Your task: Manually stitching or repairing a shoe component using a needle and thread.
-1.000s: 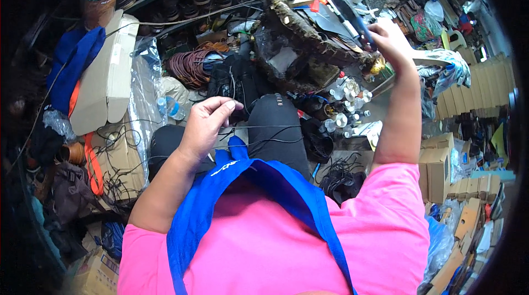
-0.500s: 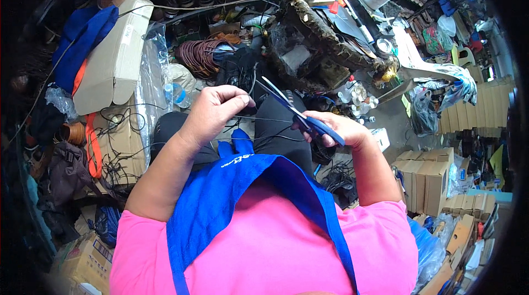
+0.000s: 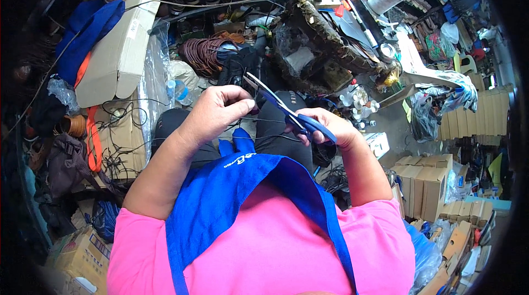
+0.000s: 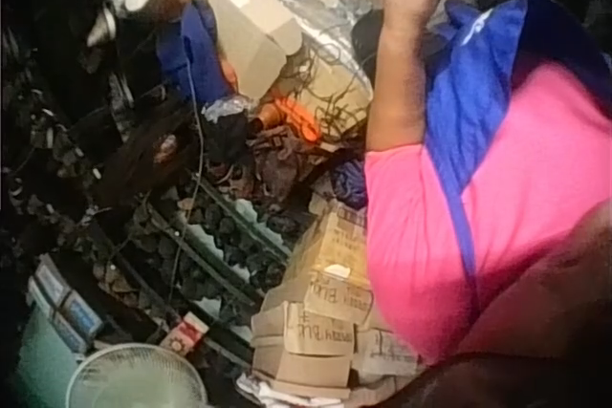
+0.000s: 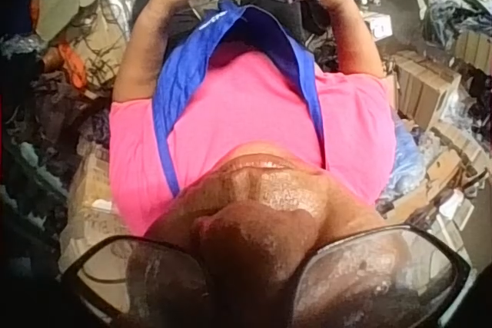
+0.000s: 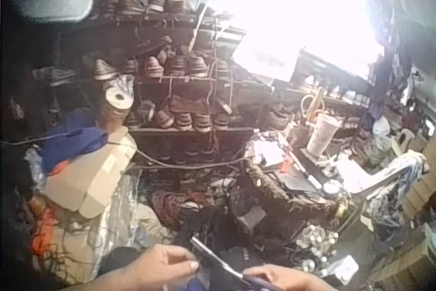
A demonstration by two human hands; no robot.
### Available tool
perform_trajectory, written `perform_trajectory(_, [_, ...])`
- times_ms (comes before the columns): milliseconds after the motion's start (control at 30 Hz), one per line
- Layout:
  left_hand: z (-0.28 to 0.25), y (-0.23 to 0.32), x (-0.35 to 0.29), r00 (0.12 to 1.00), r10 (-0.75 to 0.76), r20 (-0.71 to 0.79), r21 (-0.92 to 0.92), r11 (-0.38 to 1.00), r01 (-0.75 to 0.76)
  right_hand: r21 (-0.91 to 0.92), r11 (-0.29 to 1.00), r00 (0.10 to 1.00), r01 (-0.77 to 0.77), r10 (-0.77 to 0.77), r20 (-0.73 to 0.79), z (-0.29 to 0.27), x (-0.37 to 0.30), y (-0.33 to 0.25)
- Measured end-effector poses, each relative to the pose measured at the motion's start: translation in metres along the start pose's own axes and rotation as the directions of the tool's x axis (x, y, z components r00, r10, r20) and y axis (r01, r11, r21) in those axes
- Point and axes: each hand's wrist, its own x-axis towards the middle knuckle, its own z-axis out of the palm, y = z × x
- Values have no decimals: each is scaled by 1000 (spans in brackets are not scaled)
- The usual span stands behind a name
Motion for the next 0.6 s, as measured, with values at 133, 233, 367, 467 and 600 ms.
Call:
perform_trajectory(133, [-2, -2, 2, 996, 49, -71, 31, 998, -47, 28, 1000, 1000, -8, 8, -1, -1, 1, 4])
perform_trajectory(233, [-2, 5, -1, 994, 28, -103, -167, 985, -45, 103, 994, 1000, 30, -29, -12, 1, 1, 7])
perform_trajectory(367, [-6, -2, 4, 979, 202, 31, -624, 769, -139, 167, 985, 999, 48, -52, 18, 2, 3, 9])
perform_trajectory(467, [-2, 0, 8, 978, 196, 64, -538, 833, -132, 202, 977, 997, 61, -69, 30, 5, 4, 10])
perform_trajectory(600, [0, -3, 10, 978, 196, 72, -529, 839, -129, 239, 969, 996, 59, -72, 47, 5, 7, 12])
